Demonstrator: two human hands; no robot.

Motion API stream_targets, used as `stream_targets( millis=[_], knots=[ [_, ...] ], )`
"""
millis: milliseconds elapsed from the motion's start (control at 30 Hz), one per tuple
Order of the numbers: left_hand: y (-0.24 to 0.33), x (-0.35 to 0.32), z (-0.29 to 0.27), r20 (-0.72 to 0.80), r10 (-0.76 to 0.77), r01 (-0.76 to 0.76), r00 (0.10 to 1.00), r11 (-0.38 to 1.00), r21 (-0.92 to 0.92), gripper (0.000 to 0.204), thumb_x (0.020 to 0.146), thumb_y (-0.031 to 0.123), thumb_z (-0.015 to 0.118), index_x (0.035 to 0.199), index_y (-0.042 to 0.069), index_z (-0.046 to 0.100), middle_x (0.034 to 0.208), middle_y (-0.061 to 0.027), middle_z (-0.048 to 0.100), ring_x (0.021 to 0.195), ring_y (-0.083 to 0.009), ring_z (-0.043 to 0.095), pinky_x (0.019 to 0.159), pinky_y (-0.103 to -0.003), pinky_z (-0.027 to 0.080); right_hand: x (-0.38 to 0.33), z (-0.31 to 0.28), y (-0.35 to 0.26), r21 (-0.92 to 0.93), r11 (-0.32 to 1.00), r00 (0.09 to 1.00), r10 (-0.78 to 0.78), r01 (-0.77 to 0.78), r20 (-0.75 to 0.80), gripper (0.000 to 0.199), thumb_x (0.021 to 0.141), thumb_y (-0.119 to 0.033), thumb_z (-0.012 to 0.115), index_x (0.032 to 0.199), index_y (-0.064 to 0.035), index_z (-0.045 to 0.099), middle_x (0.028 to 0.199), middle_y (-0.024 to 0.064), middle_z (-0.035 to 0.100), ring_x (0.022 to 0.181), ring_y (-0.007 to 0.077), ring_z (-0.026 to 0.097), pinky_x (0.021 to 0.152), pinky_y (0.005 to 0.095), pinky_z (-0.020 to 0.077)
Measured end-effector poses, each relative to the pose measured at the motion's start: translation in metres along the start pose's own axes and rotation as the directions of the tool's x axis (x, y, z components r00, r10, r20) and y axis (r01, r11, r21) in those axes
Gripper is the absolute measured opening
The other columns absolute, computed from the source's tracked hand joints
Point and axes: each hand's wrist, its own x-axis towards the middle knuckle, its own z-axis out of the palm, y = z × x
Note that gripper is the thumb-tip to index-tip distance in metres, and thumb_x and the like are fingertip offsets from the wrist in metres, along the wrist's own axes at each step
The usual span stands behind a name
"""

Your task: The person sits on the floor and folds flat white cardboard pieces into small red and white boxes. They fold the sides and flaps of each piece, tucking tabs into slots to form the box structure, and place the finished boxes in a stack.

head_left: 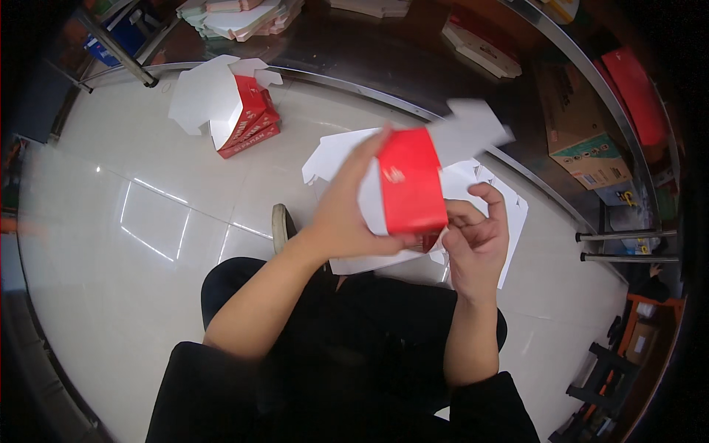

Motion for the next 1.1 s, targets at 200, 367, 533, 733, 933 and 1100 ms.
stream_targets(
  millis=[200,367,533,733,933,1100],
  knots=[
    [0.006,0.012,-0.032,-0.192,-0.669,0.380,0.718,0.608,-0.698,0.100,0.084,0.032,0.082,0.160,0.008,0.021,0.144,-0.0148,0.051,0.125,-0.0264,0.057,0.108,-0.050,0.043,0.001,-0.014,-0.009,-0.585,0.811,0.899,0.251,0.008,0.360,0.030,0.085,-0.017,0.082,0.108,-0.0011,0.070,0.106,0.0110,0.073,0.098,0.0240,0.069,0.089,0.0354,0.0513],
    [0.000,0.008,-0.004,-0.139,-0.292,0.235,0.946,0.915,-0.328,0.100,0.084,0.034,0.081,0.161,0.010,0.022,0.163,-0.0147,0.029,0.148,-0.0336,0.032,0.114,-0.051,0.038,0.001,-0.014,0.015,0.000,0.993,0.989,0.119,-0.119,0.086,0.027,0.102,-0.015,0.060,0.124,0.0024,0.061,0.118,0.0130,0.070,0.107,0.0200,0.067,0.097,0.0372,0.0537],
    [0.003,-0.006,0.019,0.065,-0.066,0.067,0.996,0.998,-0.017,0.085,0.078,0.029,0.087,0.148,0.002,0.046,0.136,-0.0247,0.059,0.134,-0.0339,0.052,0.115,-0.042,0.035,0.004,-0.003,0.013,0.225,0.972,0.997,0.066,-0.073,0.038,0.036,0.104,-0.019,0.056,0.134,0.0009,0.055,0.126,0.0143,0.067,0.108,0.0227,0.068,0.093,0.0364,0.0541],
    [0.013,-0.010,0.017,0.055,-0.092,0.093,0.994,0.995,-0.030,0.070,0.078,0.020,0.084,0.139,0.001,0.057,0.121,-0.0234,0.069,0.105,-0.0293,0.071,0.093,-0.040,0.055,0.000,-0.017,0.012,-0.169,0.985,0.994,-0.043,0.027,-0.097,0.023,0.102,-0.015,0.062,0.115,0.0038,0.066,0.111,0.0117,0.070,0.098,0.0178,0.065,0.089,0.0318,0.0504],
    [0.004,-0.006,0.016,0.059,0.192,-0.201,0.980,0.951,0.237,0.070,0.068,0.002,0.076,0.137,0.004,0.062,0.129,-0.0176,0.067,0.118,-0.0308,0.066,0.106,-0.042,0.048,-0.001,-0.025,-0.009,-0.230,0.959,0.943,-0.225,0.169,-0.246,0.020,0.100,-0.015,0.065,0.106,0.0043,0.066,0.104,0.0118,0.070,0.092,0.0139,0.063,0.086,0.0280,0.0496],
    [0.004,-0.005,0.019,-0.088,0.270,-0.238,0.959,0.933,0.270,0.063,0.072,0.001,0.077,0.134,0.004,0.063,0.140,-0.0184,0.059,0.137,-0.0376,0.050,0.120,-0.051,0.029,0.000,-0.011,-0.010,-0.099,0.995,0.963,-0.028,0.001,-0.269,0.020,0.096,-0.014,0.071,0.105,0.0029,0.066,0.101,0.0101,0.071,0.087,0.0144,0.065,0.083,0.0291,0.0515]
  ],
)
